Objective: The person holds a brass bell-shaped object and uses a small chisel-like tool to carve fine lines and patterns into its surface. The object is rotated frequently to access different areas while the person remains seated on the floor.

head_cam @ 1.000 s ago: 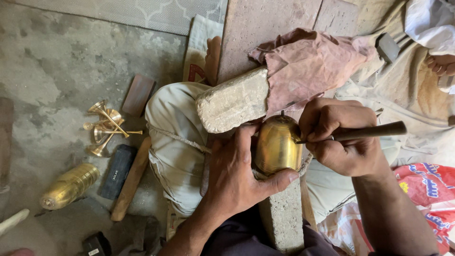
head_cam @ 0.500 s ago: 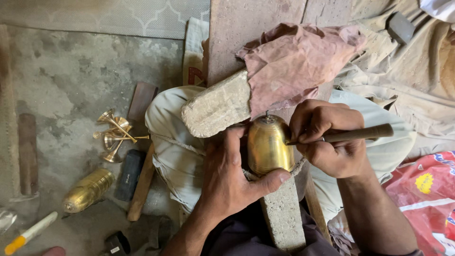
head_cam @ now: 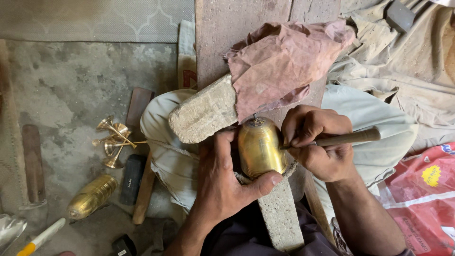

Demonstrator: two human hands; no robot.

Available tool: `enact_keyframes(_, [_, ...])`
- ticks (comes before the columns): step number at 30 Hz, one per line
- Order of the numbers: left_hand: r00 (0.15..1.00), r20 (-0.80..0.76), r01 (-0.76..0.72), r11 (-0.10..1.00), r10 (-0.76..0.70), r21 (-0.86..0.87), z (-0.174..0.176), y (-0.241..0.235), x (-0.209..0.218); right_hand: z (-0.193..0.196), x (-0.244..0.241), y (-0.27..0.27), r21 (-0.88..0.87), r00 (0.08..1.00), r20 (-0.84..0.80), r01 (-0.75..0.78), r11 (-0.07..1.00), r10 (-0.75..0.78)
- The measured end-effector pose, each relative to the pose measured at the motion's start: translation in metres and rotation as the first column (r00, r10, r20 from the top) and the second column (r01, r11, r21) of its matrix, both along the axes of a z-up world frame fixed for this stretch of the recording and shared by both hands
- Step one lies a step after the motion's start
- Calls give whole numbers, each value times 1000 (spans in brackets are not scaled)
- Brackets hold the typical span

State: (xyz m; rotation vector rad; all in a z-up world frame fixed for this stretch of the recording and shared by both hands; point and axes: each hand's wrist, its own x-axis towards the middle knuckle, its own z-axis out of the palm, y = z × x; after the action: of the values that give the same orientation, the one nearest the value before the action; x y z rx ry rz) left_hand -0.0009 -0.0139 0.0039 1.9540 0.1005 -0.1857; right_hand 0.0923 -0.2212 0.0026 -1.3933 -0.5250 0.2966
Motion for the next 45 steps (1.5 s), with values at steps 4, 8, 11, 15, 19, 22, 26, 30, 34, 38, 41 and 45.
enact_keyframes(4, [999,-45,-8,1000,7,-9,-1,0,-1,-3,-1,-2,8,1000,-16,0,1000,0])
enact_keyframes(8, [1000,-6,-3,1000,3,19,1,-1,0,-4,-5,-2,44,998,-61,15,999,-13])
enact_keyframes(11, [1000,-29,-2,1000,2,-9,1,-1,0,-7,-8,1,91,993,-109,46,995,-36])
enact_keyframes(15, [999,-40,-19,998,17,-53,2,-2,1,-9,-13,-1,106,993,-108,58,993,-46])
enact_keyframes(19, [999,-29,-25,999,24,-40,3,-2,1,-10,-16,-3,116,989,-139,70,991,-54])
enact_keyframes(22, [1000,4,-20,1000,20,-19,4,-2,3,-10,-19,-3,119,989,-137,74,990,-57])
enact_keyframes(26, [999,-46,-22,1000,21,-14,5,-2,2,-11,-21,-4,119,990,-126,74,990,-58])
enact_keyframes(30, [999,-26,-19,1000,19,-18,6,-1,1,-14,-25,-7,118,993,-102,70,991,-58])
enact_keyframes(34, [1000,14,-22,1000,22,-4,4,-1,0,-16,-23,-6,87,997,-45,60,994,-56])
enact_keyframes(38, [999,-41,-17,993,13,-114,2,1,-2,-5,-35,-2,162,945,-290,203,966,-149])
enact_keyframes(41, [1000,-2,19,1000,-19,-15,0,3,-4,13,-59,6,64,855,-440,335,940,-275])
enact_keyframes(45, [999,37,0,1000,0,-13,-1,2,-5,21,-76,16,-55,809,-415,434,899,-416])
